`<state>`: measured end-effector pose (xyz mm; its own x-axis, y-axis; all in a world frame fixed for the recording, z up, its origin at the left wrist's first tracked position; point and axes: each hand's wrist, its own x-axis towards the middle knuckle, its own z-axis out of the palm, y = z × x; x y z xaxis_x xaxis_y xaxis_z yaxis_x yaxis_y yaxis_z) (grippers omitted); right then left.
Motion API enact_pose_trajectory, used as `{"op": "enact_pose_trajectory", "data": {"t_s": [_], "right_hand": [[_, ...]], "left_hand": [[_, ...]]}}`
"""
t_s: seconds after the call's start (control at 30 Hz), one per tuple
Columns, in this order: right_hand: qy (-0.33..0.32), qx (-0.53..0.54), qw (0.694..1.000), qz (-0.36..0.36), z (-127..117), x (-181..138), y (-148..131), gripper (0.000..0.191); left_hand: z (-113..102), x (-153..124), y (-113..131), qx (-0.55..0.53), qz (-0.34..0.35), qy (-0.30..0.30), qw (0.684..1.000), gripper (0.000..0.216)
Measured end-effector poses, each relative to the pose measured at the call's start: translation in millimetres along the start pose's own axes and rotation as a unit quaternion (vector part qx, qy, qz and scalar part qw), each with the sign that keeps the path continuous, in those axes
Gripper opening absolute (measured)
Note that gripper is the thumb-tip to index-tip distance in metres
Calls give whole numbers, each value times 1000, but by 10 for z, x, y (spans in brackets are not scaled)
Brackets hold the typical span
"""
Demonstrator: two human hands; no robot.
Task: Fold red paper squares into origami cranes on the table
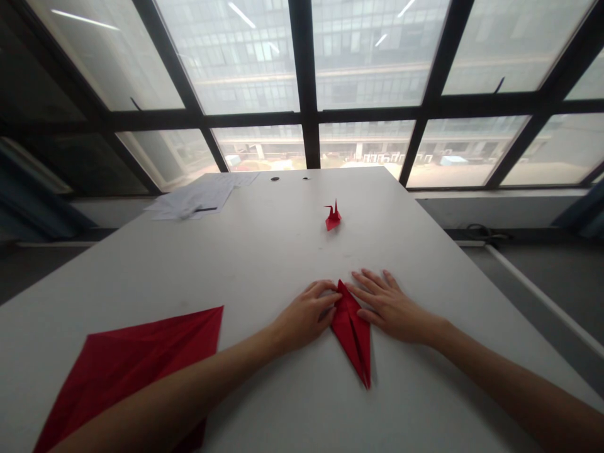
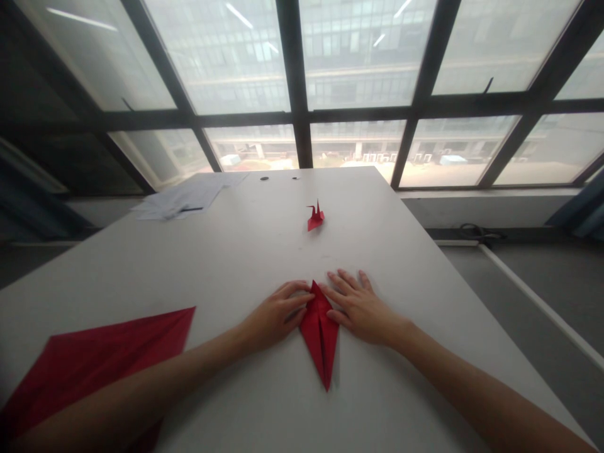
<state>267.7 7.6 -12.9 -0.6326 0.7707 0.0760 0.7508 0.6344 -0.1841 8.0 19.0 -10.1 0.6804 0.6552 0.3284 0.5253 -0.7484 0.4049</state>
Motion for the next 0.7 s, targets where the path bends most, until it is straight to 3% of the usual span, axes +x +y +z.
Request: {"op": "enact_pose_trajectory", "data": {"t_s": [0.7], "right_hand": [[-12,-9,1000,-4,-30,14,-4,57]], "left_hand": [[42,22,-48,-37,-11,34,999,40]]}}
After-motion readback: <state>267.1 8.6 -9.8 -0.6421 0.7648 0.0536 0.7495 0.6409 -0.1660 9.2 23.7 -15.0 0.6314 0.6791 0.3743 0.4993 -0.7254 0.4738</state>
